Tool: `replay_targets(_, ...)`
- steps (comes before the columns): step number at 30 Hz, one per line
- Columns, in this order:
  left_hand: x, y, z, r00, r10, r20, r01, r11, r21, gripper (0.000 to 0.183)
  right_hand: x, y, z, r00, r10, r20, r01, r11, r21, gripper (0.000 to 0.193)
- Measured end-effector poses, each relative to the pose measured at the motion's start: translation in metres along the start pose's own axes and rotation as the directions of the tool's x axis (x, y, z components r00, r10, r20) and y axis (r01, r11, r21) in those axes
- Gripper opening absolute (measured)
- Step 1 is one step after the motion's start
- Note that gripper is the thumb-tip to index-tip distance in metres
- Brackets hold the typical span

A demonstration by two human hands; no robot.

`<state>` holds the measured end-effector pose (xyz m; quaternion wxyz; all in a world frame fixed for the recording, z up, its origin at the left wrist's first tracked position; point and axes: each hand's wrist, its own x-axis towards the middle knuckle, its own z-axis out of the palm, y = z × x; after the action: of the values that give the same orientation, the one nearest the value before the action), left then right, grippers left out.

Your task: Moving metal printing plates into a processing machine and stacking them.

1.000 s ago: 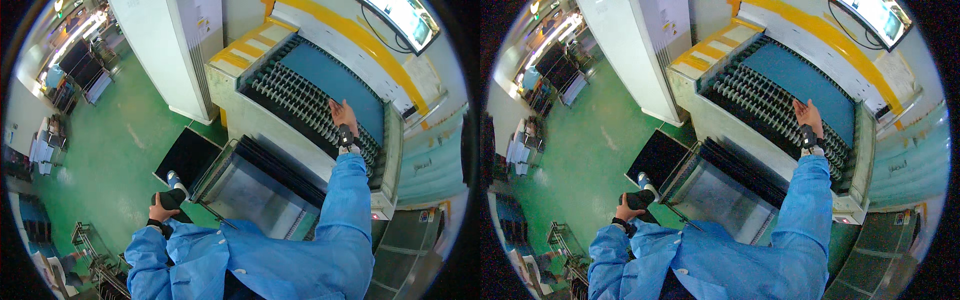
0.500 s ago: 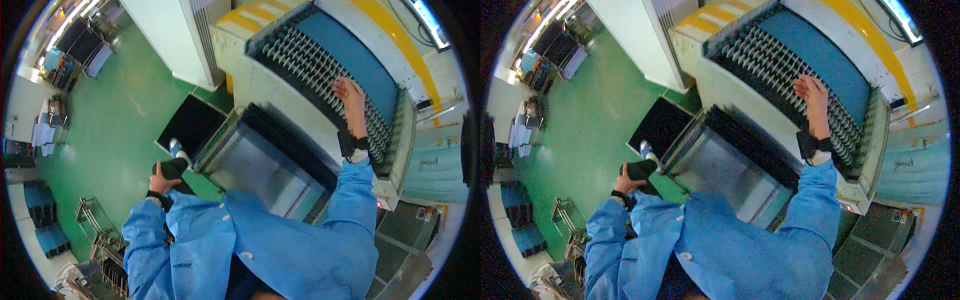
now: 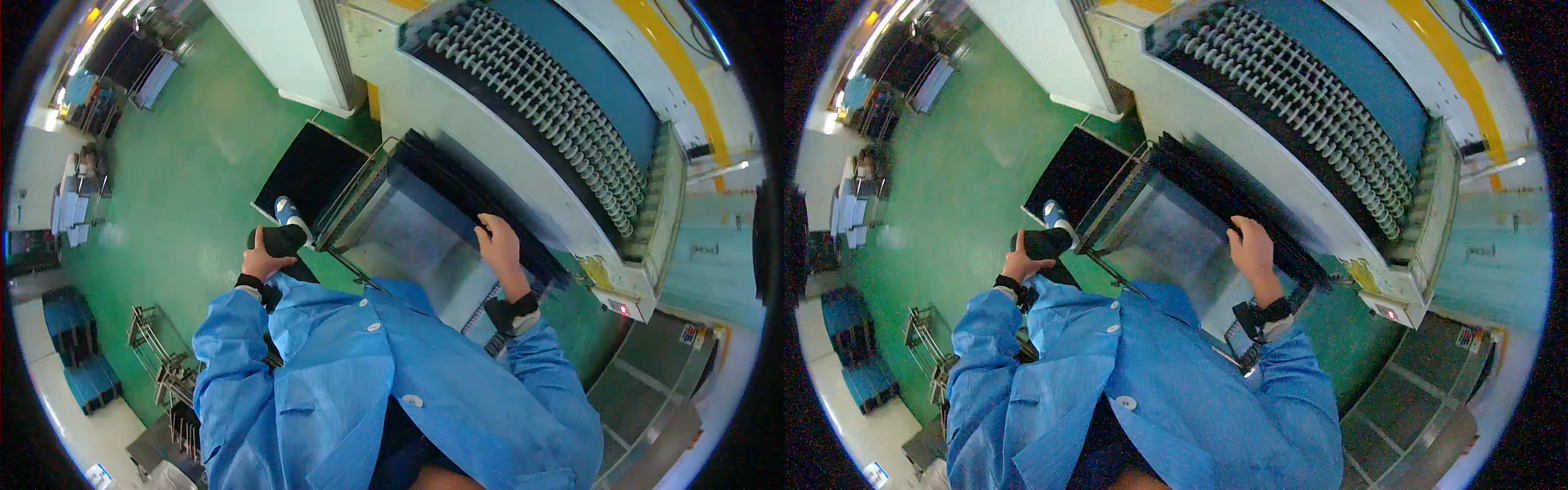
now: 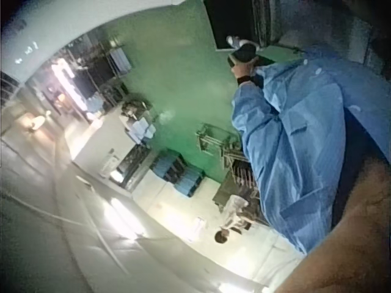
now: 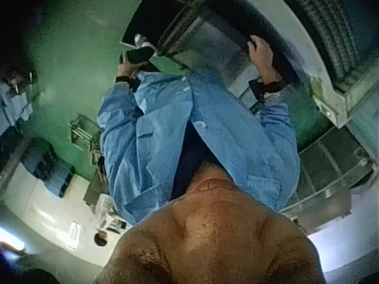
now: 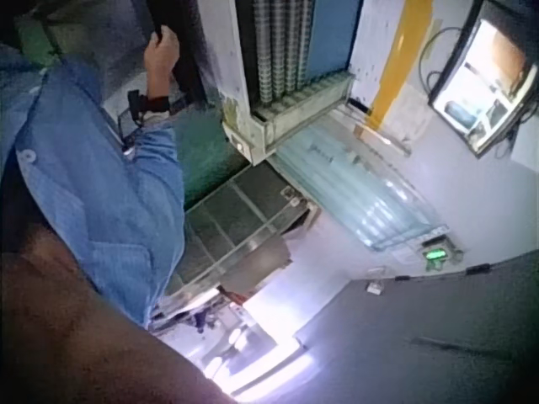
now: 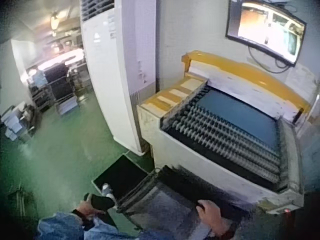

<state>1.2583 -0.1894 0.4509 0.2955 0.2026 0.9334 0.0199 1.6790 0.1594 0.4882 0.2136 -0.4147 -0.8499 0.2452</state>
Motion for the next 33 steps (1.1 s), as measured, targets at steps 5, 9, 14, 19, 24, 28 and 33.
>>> replay_targets(5,0.014,-0.018,0.014,0.986,0.161,-0.043,-0.163,0.986,-0.046,0.144,-0.012,0.019,0.018,0.93,0.23,0.286,-0.146,0.947,-0.285,0.016)
replay_targets(9,0.012,-0.004,0.004,0.997,0.079,0.012,-0.08,0.992,0.103,0.142,-0.007,0.03,0.036,0.955,0.159,0.251,-0.104,0.97,-0.219,0.009)
replay_targets(14,0.009,0.021,-0.005,0.994,0.084,0.063,-0.094,0.983,0.16,0.141,-0.002,0.015,0.01,0.973,0.102,0.208,-0.06,0.978,-0.198,0.007)
replay_targets(19,0.03,0.007,0.007,0.982,0.186,0.019,-0.187,0.969,0.162,0.142,0.005,-0.049,-0.089,0.991,0.081,0.11,-0.056,0.974,-0.219,0.009)
replay_targets(24,0.032,0.021,0.006,0.985,0.162,0.064,-0.171,0.972,0.162,0.142,0.005,-0.053,-0.168,0.976,-0.018,-0.217,-0.018,0.987,-0.162,0.021)
replay_targets(28,0.031,0.023,0.007,0.989,0.124,0.086,-0.136,0.979,0.154,0.143,0.006,-0.046,-0.224,0.914,0.296,-0.279,-0.183,0.912,0.367,0.027)
replay_targets(33,0.02,0.035,0.002,0.99,0.118,0.082,-0.131,0.973,0.187,0.143,0.01,-0.046,-0.223,0.754,0.621,-0.213,0.239,0.041,0.97,0.018)
